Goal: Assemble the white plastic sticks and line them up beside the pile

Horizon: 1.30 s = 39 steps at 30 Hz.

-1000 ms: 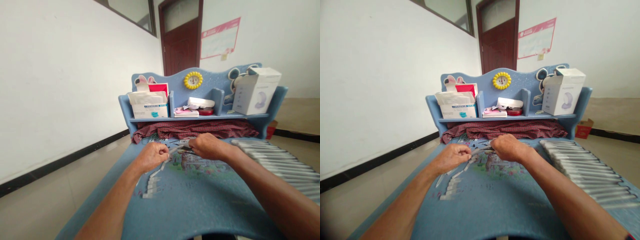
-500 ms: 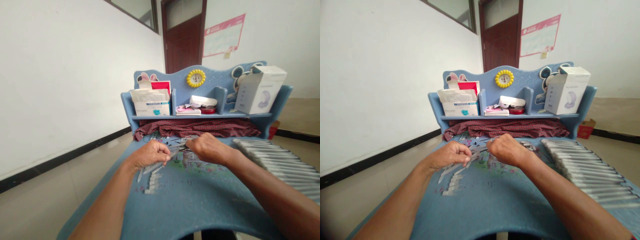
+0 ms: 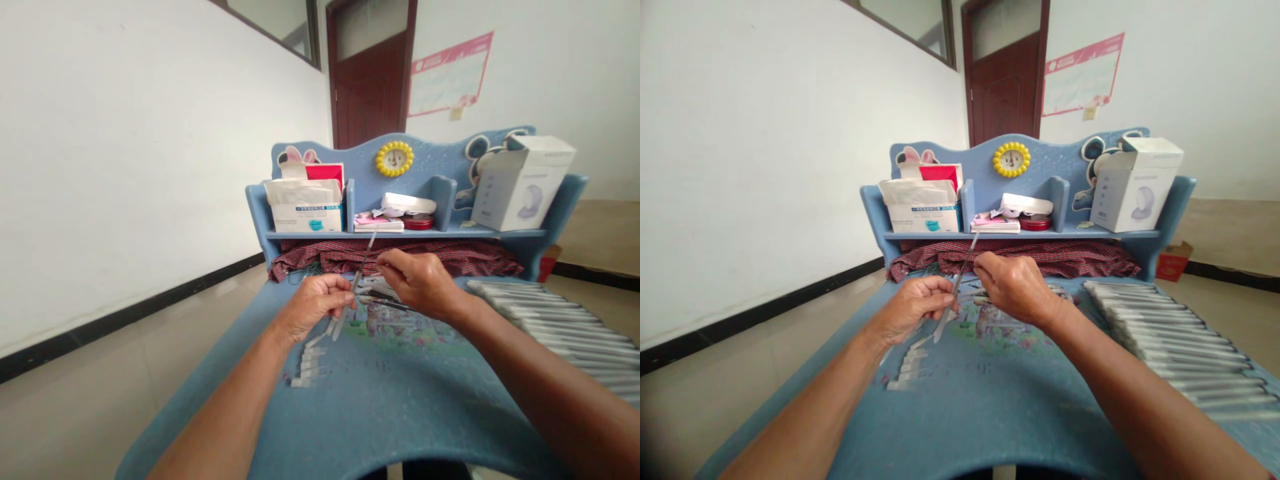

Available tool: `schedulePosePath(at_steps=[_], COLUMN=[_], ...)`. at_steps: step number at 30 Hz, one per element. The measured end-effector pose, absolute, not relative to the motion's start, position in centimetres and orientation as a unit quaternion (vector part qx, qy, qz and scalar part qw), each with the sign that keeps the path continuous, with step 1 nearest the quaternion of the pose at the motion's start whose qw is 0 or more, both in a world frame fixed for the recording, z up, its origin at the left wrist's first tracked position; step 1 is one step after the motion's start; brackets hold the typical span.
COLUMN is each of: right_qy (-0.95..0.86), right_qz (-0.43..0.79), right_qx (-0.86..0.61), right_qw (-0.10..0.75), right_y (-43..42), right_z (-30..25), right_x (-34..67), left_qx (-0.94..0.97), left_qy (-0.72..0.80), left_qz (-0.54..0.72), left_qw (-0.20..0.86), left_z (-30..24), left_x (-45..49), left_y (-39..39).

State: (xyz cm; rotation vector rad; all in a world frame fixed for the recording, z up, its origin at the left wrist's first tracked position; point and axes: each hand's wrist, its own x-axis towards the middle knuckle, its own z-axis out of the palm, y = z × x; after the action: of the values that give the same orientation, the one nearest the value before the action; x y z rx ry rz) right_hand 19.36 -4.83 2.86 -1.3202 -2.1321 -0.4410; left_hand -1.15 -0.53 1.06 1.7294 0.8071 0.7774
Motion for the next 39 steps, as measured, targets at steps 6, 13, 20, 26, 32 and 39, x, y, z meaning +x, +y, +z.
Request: schedulePosePath(at_steps=[6, 13, 20, 26, 32, 39], right_qy=[-0.782, -0.798, -0.809, -0.828, -0.827, -0.833], right_qz=[-0.095, -0.048, -0.005, 0.018, 0.029, 0.015], right_qx=[-0.576, -0.598, -0.586, -0.556, -0.552, -0.544], right_qw=[0.221, 0.066, 0.048, 0.065, 0.105, 0.099], right_y=[-3.1, -1.4, -1.1, -1.1, -0.6, 0.8], right_z=[2.2, -0.1, -1.2, -2.0, -2.3, -2.1], right_x=[20.8, 21.5, 20.8, 19.8, 19.5, 18.5], left_qx=[0.686, 0.667, 0.651, 0.647, 0.636, 0.612], left_qy=[0.327, 0.304, 0.314, 0.304, 0.285, 0.294], left_qz=[0.39, 0.42, 0.456, 0.478, 0.501, 0.542], left_qw=[0.519, 0.535, 0.518, 0.511, 0.513, 0.495], left_z=[1.3, 1.6, 1.7, 2.0, 2.1, 2.5], left_x=[-0.8, -0.7, -1.1, -1.4, -2.1, -2.6], left_y=[-0.8, -1.0, -0.7, -0.8, -0.5, -0.5])
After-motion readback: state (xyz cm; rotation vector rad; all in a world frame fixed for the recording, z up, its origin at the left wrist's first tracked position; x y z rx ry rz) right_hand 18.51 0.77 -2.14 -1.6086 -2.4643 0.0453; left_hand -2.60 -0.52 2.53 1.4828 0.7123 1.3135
